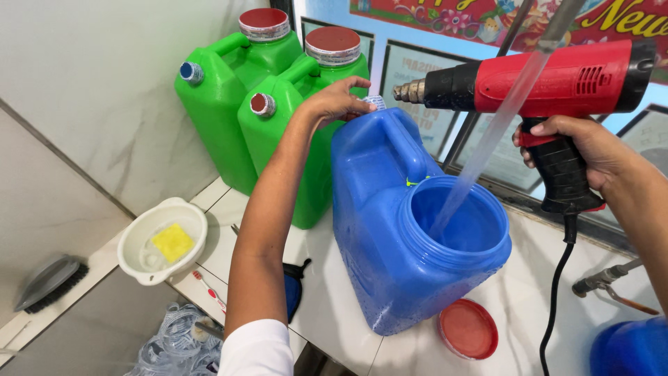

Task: The person cleans several large plastic jerrycans by rinsing them with tap water and scrubbing the interiors with a toothbrush. They then use a heat gun to shrink-seal plastic lids onto the containers and place them on a counter.

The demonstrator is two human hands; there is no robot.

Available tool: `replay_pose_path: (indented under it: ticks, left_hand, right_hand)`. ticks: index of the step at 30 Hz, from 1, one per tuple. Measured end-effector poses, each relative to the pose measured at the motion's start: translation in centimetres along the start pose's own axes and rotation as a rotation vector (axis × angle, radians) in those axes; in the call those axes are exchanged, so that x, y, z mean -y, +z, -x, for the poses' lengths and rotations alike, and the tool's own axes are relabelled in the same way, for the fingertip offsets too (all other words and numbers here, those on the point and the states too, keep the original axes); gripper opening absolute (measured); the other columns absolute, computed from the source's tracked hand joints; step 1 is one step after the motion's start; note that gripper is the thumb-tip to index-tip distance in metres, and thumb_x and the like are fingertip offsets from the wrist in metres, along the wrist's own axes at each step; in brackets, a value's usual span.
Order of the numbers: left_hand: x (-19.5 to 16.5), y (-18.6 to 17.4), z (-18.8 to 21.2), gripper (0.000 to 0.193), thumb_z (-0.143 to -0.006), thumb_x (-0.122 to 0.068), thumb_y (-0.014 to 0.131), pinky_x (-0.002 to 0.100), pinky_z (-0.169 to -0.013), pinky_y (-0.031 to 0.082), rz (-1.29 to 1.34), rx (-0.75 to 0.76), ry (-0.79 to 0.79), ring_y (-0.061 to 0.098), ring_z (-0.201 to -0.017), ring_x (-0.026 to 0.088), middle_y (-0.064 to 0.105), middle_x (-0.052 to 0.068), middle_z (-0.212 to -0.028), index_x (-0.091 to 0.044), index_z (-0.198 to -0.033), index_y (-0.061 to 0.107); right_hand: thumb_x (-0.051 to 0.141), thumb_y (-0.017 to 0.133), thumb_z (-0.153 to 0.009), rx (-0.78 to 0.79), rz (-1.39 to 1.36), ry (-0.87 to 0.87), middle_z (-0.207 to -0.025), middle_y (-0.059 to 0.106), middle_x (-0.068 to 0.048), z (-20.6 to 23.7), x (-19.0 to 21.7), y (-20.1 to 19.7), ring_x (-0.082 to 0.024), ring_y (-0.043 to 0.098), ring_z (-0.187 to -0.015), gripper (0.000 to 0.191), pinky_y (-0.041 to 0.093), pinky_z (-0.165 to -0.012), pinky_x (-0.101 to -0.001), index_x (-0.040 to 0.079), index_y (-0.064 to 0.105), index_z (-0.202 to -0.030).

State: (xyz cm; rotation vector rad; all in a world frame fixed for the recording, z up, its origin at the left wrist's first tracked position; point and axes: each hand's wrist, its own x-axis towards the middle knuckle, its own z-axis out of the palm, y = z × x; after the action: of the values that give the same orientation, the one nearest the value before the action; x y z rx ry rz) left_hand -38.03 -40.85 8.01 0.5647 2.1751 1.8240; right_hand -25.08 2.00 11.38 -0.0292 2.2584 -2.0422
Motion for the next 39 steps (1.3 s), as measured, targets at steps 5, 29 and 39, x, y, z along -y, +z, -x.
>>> replay_pose_path:
  ticks: [5, 29, 39]
  left_hand:
    - [-0.1, 0.4, 0.7, 0.086, -0.077, -0.019, 0.087, 0.032, -0.073, 0.059, 0.008, -0.053, 0.024, 0.069, -0.084, 0.017, 0.071, 0.013, -0.103, -0.005, -0.148, 0.040]
    - [-1.1, 7.0, 13.3, 0.047, -0.108, -0.032, 0.051, 0.040, -0.109, 0.045, 0.193, -0.764, 0.756, 0.061, -0.124, 0.027, 0.050, 0.011, -0.140, -0.004, -0.146, 0.046]
    - [3.7, 42.8, 22.7, 0.030, -0.099, 0.001, 0.055, 0.044, -0.096, 0.057, -0.322, -0.324, 1.237, 0.068, -0.106, 0.035, 0.065, 0.020, -0.119, 0.002, -0.129, 0.051]
  right_hand:
    - [0.016, 0.067, -0.087, 0.000, 0.026, 0.020, -0.098, 0.071, -0.012, -0.5, 0.6, 0.0, -0.020, 0.066, -0.076, 0.033, 0.056, -0.073, -0.0322, -0.005, 0.066, -0.112]
    - [0.016, 0.069, -0.087, -0.019, 0.169, -0.139, -0.092, 0.072, -0.011, 4.8, 2.4, -1.7, -0.018, 0.067, -0.074, 0.035, 0.055, -0.065, -0.0322, 0.001, 0.069, -0.119]
    - [0.023, 0.074, -0.087, -0.398, 0.413, 0.030, -0.093, 0.073, -0.012, 30.2, -4.9, -24.7, -0.024, 0.069, -0.078, 0.033, 0.056, -0.069, -0.0370, 0.002, 0.071, -0.112]
